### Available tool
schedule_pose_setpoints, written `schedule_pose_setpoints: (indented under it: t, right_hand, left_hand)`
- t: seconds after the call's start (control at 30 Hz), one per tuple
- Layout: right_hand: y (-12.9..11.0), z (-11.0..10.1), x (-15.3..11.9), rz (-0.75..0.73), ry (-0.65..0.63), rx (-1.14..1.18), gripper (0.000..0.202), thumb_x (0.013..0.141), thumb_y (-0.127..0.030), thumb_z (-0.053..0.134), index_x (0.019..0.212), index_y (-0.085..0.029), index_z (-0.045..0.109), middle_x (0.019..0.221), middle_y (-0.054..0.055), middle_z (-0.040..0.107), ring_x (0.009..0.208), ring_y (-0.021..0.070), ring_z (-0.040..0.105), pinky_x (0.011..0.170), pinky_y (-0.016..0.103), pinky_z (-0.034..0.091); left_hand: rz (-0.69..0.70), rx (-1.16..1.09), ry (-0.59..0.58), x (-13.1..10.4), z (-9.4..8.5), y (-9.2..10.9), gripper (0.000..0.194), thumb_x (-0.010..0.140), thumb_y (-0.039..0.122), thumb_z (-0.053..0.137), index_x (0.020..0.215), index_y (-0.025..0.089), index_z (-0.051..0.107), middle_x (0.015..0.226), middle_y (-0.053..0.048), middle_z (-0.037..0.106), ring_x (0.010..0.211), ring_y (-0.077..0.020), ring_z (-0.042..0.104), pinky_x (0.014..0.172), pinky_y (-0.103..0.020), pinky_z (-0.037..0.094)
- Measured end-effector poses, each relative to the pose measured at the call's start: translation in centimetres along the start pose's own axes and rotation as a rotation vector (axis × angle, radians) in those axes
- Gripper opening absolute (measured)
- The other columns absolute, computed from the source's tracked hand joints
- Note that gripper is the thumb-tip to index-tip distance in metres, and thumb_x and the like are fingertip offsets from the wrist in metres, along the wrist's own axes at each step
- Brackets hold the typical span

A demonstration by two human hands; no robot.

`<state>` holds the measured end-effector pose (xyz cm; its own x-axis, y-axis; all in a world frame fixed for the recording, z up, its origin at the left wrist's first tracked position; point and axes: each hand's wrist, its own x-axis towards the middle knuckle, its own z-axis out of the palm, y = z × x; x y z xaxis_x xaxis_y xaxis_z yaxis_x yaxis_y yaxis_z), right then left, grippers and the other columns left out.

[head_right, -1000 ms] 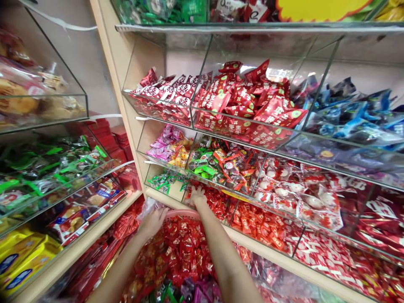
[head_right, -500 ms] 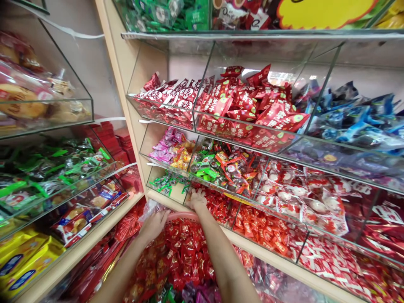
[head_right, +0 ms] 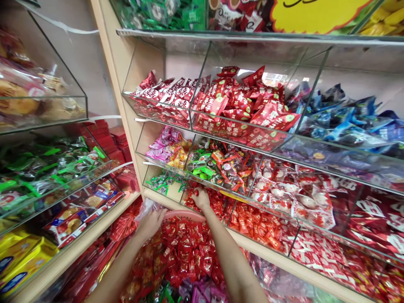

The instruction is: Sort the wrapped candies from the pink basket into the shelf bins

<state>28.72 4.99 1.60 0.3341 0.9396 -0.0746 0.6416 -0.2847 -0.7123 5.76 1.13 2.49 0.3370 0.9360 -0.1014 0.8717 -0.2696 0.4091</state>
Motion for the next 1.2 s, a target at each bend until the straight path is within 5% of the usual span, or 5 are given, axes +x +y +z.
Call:
schedule_pose_setpoints:
  t: [0.27, 0.53, 0.83, 1.07, 1.2]
  right_hand:
    - [0.1, -3.7, -1.7, 0.121, 0.037, 0.546, 0.031, 0.081, -0.039, 0.037, 0.103, -0.021, 0.049, 0.109, 0.007, 0.059, 0.083, 0.0143, 0.059, 0.067, 0.028, 0.05]
    - [-1.5, -4.8, -10.3, 0.309, -0.367, 1.386, 0.022, 0.076, -0.035, 0.054, 0.091, -0.02, 0.058, 0.103, 0.003, 0.063, 0.066, 0.0083, 0.056, 0.057, 0.021, 0.047]
    - [0.2, -3.1, -20.3, 0.516, -0.344, 1.085, 0.034, 0.068, -0.042, 0.06, 0.098, -0.025, 0.057, 0.095, 0.002, 0.064, 0.068, 0.0135, 0.058, 0.051, 0.023, 0.044]
    - [-0.4, -3.2, -19.7, 0.333, -0.232, 0.813, 0.029, 0.068, -0.043, 0.058, 0.091, -0.024, 0.061, 0.091, 0.001, 0.061, 0.084, 0.0167, 0.056, 0.058, 0.023, 0.044]
    - [-1.4, -2.8, -18.7, 0.151, -0.269, 0.661, 0.028, 0.072, -0.042, 0.055, 0.092, -0.022, 0.06, 0.071, -0.001, 0.056, 0.065, 0.0135, 0.052, 0.055, 0.023, 0.041]
  left_hand:
    - [-0.011, 0.009, 0.01, 0.2, 0.2, -0.2, 0.057, 0.088, 0.048, 0.013, 0.096, 0.018, 0.061, 0.092, -0.011, 0.067, 0.09, -0.0228, 0.061, 0.075, -0.032, 0.042]
    - [-0.006, 0.025, 0.001, 0.1, 0.0, 0.1, 0.059, 0.088, 0.047, 0.01, 0.096, 0.017, 0.061, 0.092, -0.012, 0.067, 0.088, -0.023, 0.061, 0.074, -0.032, 0.042]
    - [-0.021, 0.034, -0.009, 0.1, 0.2, 0.1, 0.06, 0.088, 0.049, 0.011, 0.098, 0.017, 0.061, 0.094, -0.012, 0.066, 0.09, -0.0226, 0.061, 0.076, -0.031, 0.042]
    - [-0.008, 0.056, -0.004, 0.2, 0.3, 0.0, 0.059, 0.088, 0.048, 0.011, 0.098, 0.019, 0.061, 0.093, -0.011, 0.066, 0.088, -0.0227, 0.061, 0.074, -0.032, 0.043]
    - [-0.015, 0.053, -0.004, 0.1, 0.2, 0.1, 0.061, 0.087, 0.048, 0.01, 0.1, 0.017, 0.061, 0.093, -0.013, 0.066, 0.089, -0.0242, 0.061, 0.074, -0.033, 0.043]
